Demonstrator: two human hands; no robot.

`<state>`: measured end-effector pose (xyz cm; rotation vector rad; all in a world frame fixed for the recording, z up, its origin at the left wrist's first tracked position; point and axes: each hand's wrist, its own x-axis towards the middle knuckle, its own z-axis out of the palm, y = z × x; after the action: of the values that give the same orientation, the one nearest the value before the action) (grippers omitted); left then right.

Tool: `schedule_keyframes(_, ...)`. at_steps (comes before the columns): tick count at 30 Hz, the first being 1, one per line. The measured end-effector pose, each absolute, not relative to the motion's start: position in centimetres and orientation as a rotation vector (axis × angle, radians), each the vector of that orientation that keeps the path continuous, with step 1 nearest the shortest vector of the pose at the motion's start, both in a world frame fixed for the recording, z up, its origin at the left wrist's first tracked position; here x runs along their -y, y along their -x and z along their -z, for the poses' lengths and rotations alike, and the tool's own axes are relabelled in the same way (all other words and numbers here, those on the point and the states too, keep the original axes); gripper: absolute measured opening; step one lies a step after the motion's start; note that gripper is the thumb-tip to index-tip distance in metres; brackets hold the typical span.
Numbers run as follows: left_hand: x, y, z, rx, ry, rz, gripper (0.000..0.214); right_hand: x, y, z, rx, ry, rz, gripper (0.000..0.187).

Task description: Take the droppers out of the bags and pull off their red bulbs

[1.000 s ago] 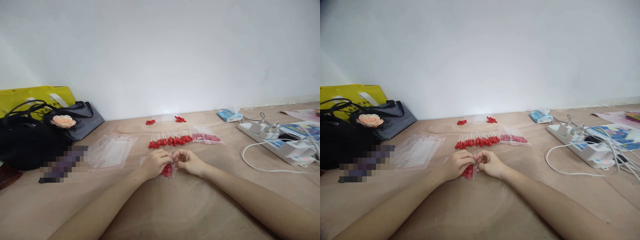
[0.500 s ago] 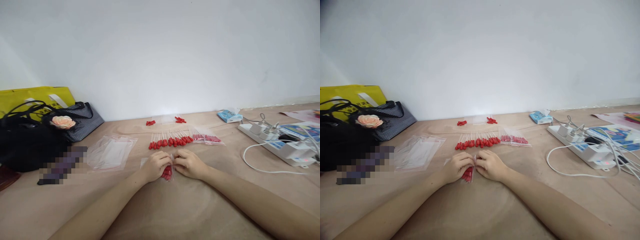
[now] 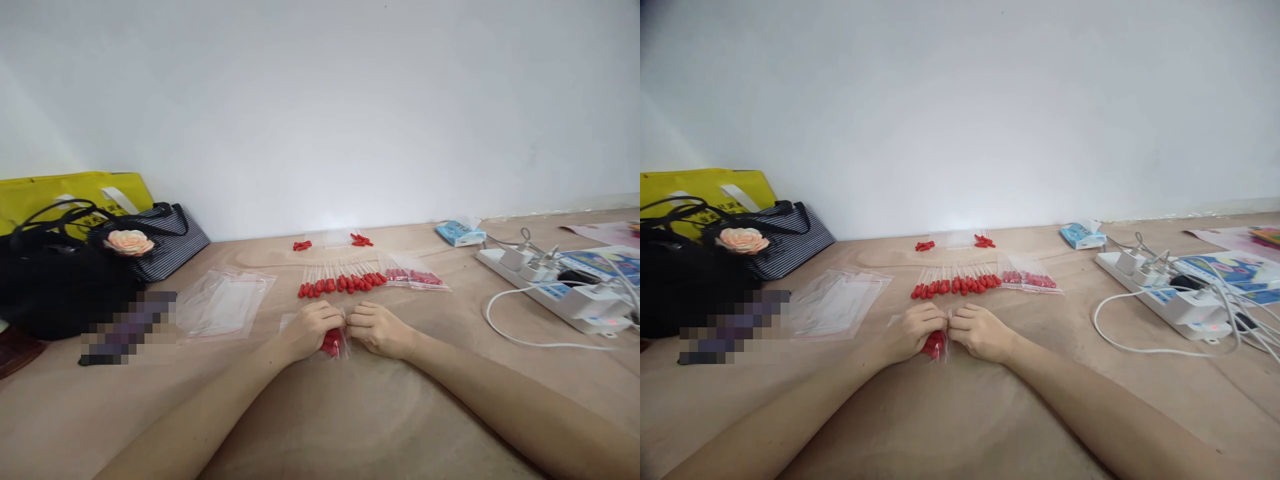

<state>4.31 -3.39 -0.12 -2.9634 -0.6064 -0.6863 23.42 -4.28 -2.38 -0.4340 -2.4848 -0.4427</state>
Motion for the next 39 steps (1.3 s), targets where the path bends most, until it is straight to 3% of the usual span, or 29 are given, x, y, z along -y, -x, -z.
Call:
schedule_keyframes(6,3.2,-3.3,-0.6,0.688,3.026,0.701,0.027,4.2,-24.2,2.2,2.486,0.548,0.248,0.026)
schedule_keyframes(10,3.4,-3.2,-1.1,0.801,2.966,0.869,0.020,4.7,-24.5,2.1,2.332,0.752,-0.312,0.011)
schedule_keyframes(13,3.8,-3.7,-1.5,0.949,2.707,1.069,0.017,5.4,-23.9,2.0,2.025,0.877,-0.796,0.049)
schedule_keyframes(15,4.1,-4.2,-1.8,1.001,2.489,1.164,0.017,6.0,-23.0,1.8,1.859,0.891,-1.057,0.062)
schedule_keyframes(18,4.5,-4.7,-1.9,1.093,2.288,1.210,0.018,7.0,-21.6,1.2,1.697,0.803,-1.403,0.068)
schedule_keyframes(22,4.6,-4.9,-1.6,1.370,2.339,1.185,0.019,7.8,-20.6,0.3,1.462,0.651,-1.752,0.057)
schedule_keyframes(27,4.0,-4.0,-0.9,1.931,2.704,1.320,0.023,5.8,-23.1,0.9,1.479,0.879,-1.859,0.046)
schedule_keyframes(31,3.3,-2.7,-0.6,2.227,3.254,1.377,0.028,3.8,-25.9,1.5,1.540,1.045,-1.749,0.048)
schedule_keyframes(35,3.3,-1.8,-0.4,2.158,3.477,1.159,0.035,3.3,-26.6,1.5,1.635,0.976,-1.667,0.046)
schedule_keyframes(39,3.6,-2.0,0.2,2.129,3.242,1.272,0.043,3.4,-26.3,1.5,1.725,0.915,-1.636,0.044)
